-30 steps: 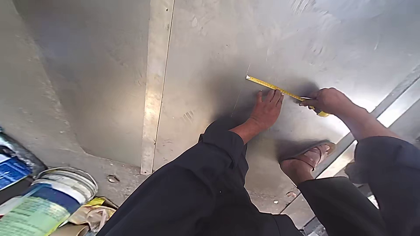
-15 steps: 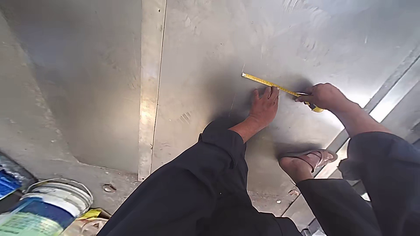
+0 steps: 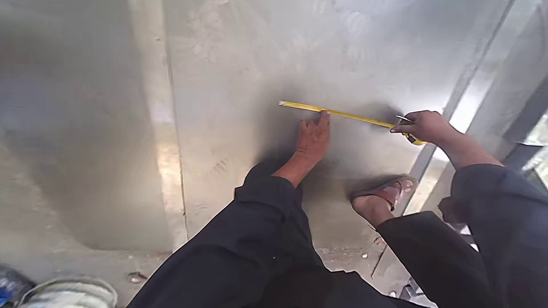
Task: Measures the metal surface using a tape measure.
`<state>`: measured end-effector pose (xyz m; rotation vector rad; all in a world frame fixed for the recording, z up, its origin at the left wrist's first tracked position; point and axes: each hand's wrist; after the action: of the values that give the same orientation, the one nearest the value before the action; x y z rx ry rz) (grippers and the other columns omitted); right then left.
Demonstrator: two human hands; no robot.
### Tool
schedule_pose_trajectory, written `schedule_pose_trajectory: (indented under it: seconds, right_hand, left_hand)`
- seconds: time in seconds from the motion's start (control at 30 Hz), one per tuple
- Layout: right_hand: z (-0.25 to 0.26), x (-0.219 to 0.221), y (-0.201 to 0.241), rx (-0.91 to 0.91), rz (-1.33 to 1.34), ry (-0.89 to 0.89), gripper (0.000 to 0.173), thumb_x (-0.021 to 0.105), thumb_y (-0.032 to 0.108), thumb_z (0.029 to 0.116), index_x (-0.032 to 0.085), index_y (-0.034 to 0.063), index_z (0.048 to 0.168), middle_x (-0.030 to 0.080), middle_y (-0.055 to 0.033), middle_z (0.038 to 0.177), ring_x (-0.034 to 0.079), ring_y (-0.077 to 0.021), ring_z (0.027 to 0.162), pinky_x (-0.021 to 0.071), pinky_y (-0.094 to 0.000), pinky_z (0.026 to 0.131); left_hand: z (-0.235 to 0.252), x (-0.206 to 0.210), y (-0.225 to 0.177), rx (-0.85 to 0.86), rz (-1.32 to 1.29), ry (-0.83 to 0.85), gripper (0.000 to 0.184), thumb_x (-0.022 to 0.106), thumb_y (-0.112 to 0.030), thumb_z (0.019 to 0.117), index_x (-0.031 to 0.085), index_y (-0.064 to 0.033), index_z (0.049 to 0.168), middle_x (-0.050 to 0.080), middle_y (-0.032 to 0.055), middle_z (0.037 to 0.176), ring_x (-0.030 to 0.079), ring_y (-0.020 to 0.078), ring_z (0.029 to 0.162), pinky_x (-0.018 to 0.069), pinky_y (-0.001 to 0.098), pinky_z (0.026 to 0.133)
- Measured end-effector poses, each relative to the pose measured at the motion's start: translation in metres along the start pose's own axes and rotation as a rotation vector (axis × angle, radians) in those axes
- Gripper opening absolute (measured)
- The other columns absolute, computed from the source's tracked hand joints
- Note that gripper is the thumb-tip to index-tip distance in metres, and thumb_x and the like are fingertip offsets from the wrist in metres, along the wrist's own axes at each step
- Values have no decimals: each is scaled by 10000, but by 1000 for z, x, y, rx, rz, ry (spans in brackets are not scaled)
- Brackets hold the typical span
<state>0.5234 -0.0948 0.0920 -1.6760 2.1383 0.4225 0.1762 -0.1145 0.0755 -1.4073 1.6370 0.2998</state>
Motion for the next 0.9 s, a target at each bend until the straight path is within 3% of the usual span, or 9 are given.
schedule_pose_trajectory:
  seconds: [0.13, 0.23, 0.43, 0.53, 0.6, 0.7, 0.8, 0.9]
  right_hand:
    - [-29, 6, -101, 155, 67, -57, 377, 769, 416, 928, 718, 48, 990, 704, -252, 953, 670, -480, 949, 473, -735, 817]
    - [-28, 8, -131, 211, 86, -115, 327, 752, 354, 953, 725, 42, 1043, 703, -284, 1020, 653, -529, 1022, 456, -762, 857]
    - [-14, 18, -134, 172, 134, -268, 345, 758, 395, 934, 752, 91, 1096, 681, -253, 1172, 621, -480, 1154, 457, -718, 939]
    - [-21, 21, -127, 201, 225, -366, 471, 794, 425, 895, 672, 58, 1165, 666, -241, 1181, 630, -457, 1133, 470, -701, 917]
    - [-24, 32, -126, 172, 181, -445, 479, 757, 448, 921, 673, 32, 1143, 659, -246, 1184, 619, -459, 1155, 476, -678, 920]
    - [-27, 56, -128, 96, 42, -608, 469, 619, 462, 1009, 675, 26, 1172, 627, -256, 1297, 583, -478, 1233, 483, -638, 968]
    - [-33, 79, -127, 156, -12, -654, 560, 521, 556, 1020, 624, 127, 1365, 520, -277, 1446, 527, -519, 1257, 440, -669, 949]
    - [-36, 87, -123, 289, 95, -613, 643, 573, 591, 985, 510, 179, 1476, 583, -281, 1337, 588, -500, 1199, 470, -667, 927]
  left_hand:
    - [0, 8, -3, -1, 57, -74, 501, 509, -23, 973, 526, -5, 1473, 471, 115, 1578, 693, 353, 937, 491, 583, 829]
    - [0, 16, -4, -16, 118, -132, 518, 495, -24, 971, 521, -23, 1488, 489, 110, 1569, 699, 331, 890, 484, 567, 810]
    - [2, 25, -4, -31, 191, -158, 574, 511, -53, 954, 469, -38, 1527, 472, 108, 1576, 675, 336, 999, 468, 565, 816]
    - [2, 28, -3, -27, 199, -180, 577, 511, -65, 955, 460, -34, 1529, 487, 122, 1561, 675, 345, 1012, 470, 561, 817]
    - [1, 26, -4, -33, 197, -160, 595, 513, -66, 951, 444, -33, 1541, 486, 132, 1560, 679, 355, 995, 476, 569, 824]
    - [3, 23, -6, -45, 171, -132, 602, 521, -68, 955, 435, -36, 1550, 474, 138, 1570, 679, 367, 1007, 476, 588, 846]
    - [2, 22, -6, -41, 174, -120, 602, 516, -70, 962, 420, -29, 1555, 468, 145, 1570, 675, 370, 1031, 477, 587, 849]
    - [2, 22, -6, -45, 186, -118, 604, 517, -65, 956, 424, -34, 1552, 466, 136, 1570, 674, 360, 1037, 483, 573, 843]
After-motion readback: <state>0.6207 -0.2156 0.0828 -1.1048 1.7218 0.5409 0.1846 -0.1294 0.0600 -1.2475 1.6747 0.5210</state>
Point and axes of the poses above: each hand's wrist, its own z-axis towards the middle knuckle, its own x-axis out of the palm, y = z × x
